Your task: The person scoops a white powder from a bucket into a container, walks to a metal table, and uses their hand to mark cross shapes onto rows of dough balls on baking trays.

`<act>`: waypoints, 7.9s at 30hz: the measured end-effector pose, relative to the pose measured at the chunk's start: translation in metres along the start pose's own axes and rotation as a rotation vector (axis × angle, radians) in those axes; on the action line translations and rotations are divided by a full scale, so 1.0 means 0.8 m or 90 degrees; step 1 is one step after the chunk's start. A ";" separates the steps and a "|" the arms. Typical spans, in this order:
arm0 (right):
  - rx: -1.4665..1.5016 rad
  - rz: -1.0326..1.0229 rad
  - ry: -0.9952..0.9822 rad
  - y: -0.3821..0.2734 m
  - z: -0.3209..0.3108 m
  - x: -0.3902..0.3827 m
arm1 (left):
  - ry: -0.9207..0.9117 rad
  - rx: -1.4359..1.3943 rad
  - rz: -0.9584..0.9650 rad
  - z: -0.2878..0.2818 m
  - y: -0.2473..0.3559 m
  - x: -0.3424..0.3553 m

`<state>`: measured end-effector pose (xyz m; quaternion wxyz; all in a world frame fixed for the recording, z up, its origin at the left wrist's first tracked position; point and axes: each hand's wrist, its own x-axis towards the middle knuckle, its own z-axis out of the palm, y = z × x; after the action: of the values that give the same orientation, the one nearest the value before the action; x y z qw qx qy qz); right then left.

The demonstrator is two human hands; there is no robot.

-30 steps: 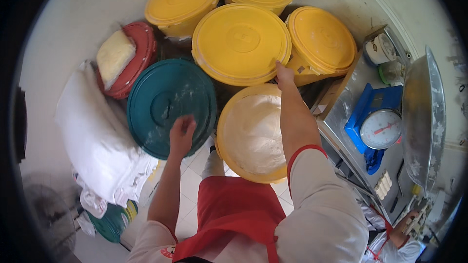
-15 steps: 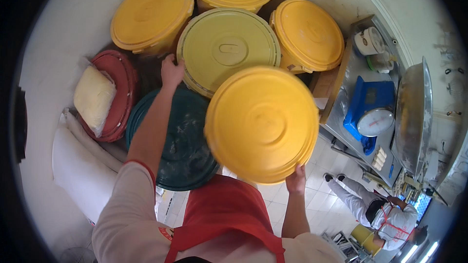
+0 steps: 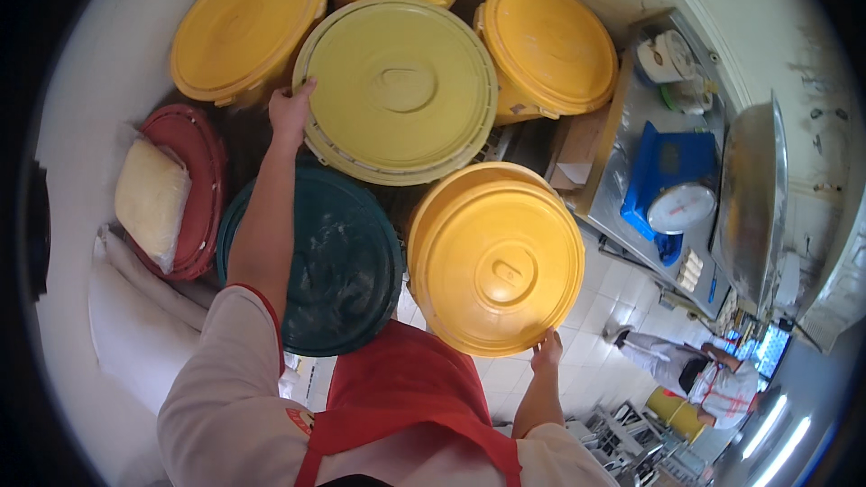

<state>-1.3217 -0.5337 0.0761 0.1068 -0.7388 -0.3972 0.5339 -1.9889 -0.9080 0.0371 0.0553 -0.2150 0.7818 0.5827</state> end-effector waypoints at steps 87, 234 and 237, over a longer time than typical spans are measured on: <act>0.579 -0.274 -0.104 0.074 -0.517 -0.089 | -1.226 0.162 -0.142 0.134 -0.129 -1.189; 0.469 -0.267 -0.336 -1.699 -3.807 3.420 | -0.216 -0.195 -0.103 3.545 -0.248 -4.577; 0.481 -0.171 -0.361 -1.708 -3.800 3.437 | -0.221 -0.201 -0.103 3.553 -0.241 -4.584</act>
<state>1.0029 3.1075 0.1733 0.3227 -0.4162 -0.2810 0.8023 0.9277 2.7017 0.2073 0.2012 -0.1796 0.6398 0.7196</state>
